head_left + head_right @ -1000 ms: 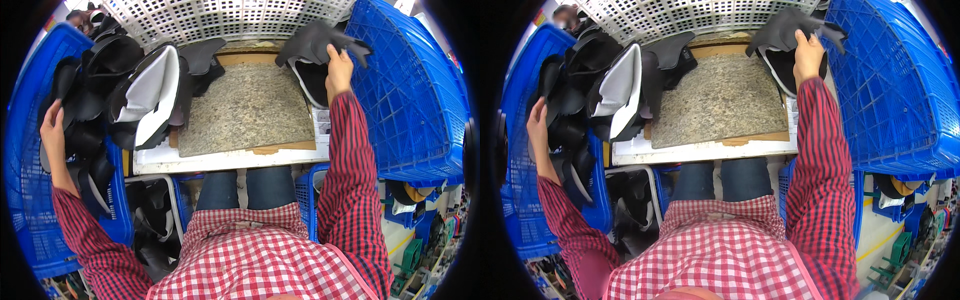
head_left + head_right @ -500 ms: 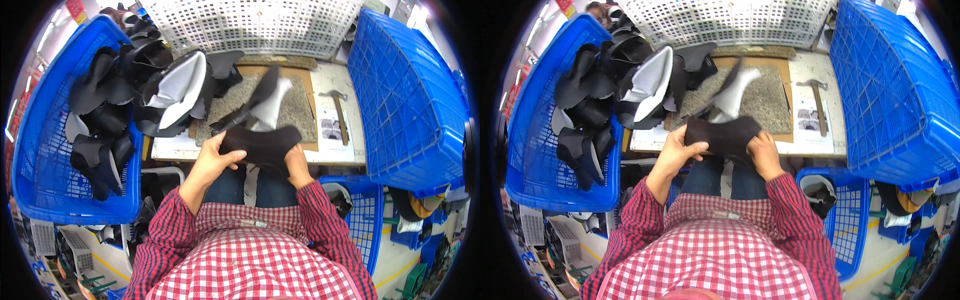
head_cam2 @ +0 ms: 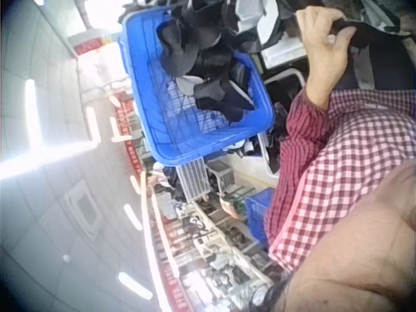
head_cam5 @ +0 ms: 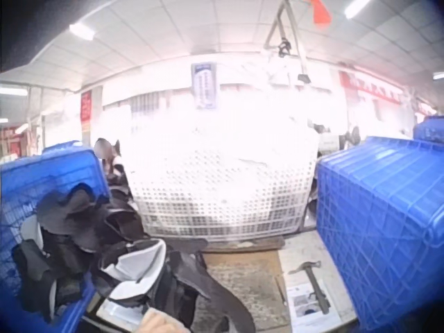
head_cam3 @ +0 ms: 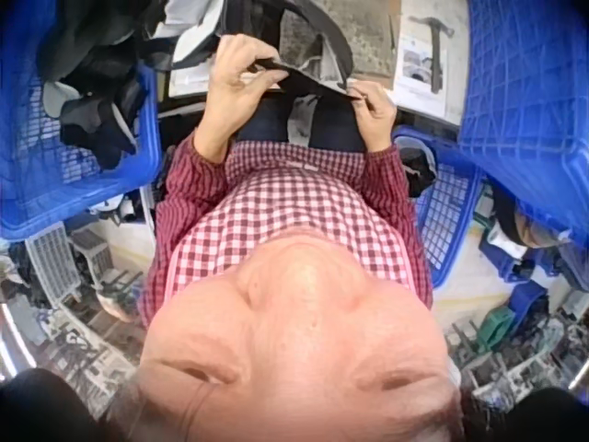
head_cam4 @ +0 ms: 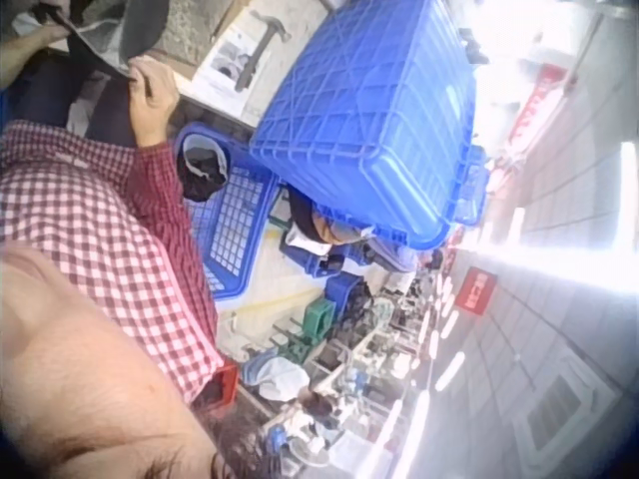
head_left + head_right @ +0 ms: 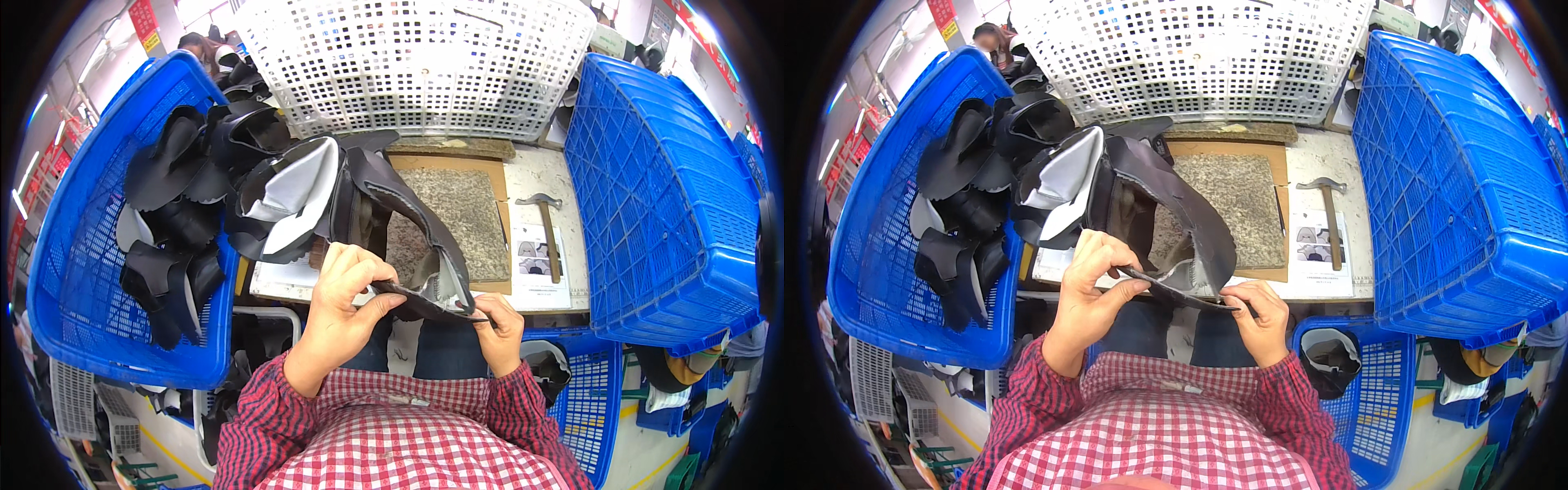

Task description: The person repeatedly picks up black and white shoe components from a blue basket, aligns the edges by hand, and places them on the workbench. The person handles the parts one at a time, turning them over to check alignment before setting them down.

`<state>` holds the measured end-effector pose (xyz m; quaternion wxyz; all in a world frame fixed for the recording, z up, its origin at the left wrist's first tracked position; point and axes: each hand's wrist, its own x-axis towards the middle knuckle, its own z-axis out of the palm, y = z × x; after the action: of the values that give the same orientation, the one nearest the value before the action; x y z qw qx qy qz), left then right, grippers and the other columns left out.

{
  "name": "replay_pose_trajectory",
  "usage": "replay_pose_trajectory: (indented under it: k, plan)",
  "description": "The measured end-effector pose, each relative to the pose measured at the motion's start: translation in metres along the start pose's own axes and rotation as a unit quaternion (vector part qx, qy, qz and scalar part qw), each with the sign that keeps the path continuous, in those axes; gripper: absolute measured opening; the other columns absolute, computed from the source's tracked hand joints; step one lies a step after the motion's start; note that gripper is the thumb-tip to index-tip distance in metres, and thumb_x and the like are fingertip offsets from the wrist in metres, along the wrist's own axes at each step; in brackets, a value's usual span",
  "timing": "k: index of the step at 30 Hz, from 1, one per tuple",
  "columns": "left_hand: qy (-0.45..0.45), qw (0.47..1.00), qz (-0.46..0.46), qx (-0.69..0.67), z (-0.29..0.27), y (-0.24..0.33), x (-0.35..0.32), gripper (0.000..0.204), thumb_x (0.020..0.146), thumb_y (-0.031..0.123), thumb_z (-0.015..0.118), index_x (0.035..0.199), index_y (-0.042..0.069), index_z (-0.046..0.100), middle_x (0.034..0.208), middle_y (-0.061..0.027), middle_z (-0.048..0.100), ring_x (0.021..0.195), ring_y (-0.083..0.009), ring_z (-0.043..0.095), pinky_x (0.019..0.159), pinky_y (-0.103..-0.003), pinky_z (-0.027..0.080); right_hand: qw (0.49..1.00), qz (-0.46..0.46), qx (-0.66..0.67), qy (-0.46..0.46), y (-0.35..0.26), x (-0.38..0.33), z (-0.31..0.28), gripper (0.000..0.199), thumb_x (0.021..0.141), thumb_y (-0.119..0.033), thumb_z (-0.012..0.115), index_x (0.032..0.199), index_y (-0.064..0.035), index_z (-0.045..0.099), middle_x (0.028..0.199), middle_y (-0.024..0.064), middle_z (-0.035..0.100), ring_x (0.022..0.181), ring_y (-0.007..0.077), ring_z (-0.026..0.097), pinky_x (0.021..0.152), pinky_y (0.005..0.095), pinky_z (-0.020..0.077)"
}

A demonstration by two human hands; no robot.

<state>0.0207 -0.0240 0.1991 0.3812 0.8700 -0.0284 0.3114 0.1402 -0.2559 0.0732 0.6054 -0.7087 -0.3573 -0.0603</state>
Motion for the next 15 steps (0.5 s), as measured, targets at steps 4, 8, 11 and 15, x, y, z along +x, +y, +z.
replay_pose_trajectory:
  k: [4,8,11,15]
  plan:
    - [-0.028,0.999,-0.023,-0.013,0.012,-0.006,0.003,0.025,0.075,0.001,0.084,0.097,0.006,0.073,0.091,-0.0045,0.062,0.093,-0.0245,0.052,0.081,-0.035,0.045,0.967,0.174,0.184,0.006,0.015,-0.013,0.001,0.02,0.102,-0.016,0.071,0.106,0.0038,0.074,0.091,0.0093,0.075,0.091,0.0196,0.071,0.085,0.0328,0.0547]
    - [-0.027,0.999,-0.044,0.003,0.026,-0.013,0.002,0.024,0.075,0.001,0.084,0.096,0.008,0.075,0.09,-0.004,0.06,0.092,-0.024,0.052,0.081,-0.035,0.045,0.877,0.274,0.393,0.025,0.034,-0.022,0.001,0.031,0.108,-0.023,0.064,0.124,0.0017,0.072,0.095,0.0091,0.075,0.077,0.0116,0.06,0.07,0.0279,0.0479]
    - [-0.031,0.998,-0.06,0.007,0.032,-0.017,-0.001,0.024,0.074,0.0,0.084,0.095,0.009,0.076,0.09,-0.0037,0.059,0.092,-0.0239,0.052,0.08,-0.035,0.045,0.778,0.309,0.547,0.004,0.046,-0.028,0.005,0.041,0.111,-0.032,0.057,0.137,-0.002,0.066,0.096,0.0077,0.07,0.077,0.0092,0.05,0.068,0.0249,0.0416]
    - [-0.05,0.997,-0.047,0.026,0.036,-0.02,-0.001,0.026,0.071,-0.001,0.084,0.093,0.009,0.076,0.088,-0.0036,0.059,0.092,-0.0251,0.053,0.079,-0.037,0.045,0.693,0.347,0.632,-0.036,0.058,-0.029,0.009,0.047,0.113,-0.044,0.049,0.132,-0.0048,0.067,0.086,0.0039,0.06,0.075,0.0101,0.044,0.066,0.0242,0.0384]
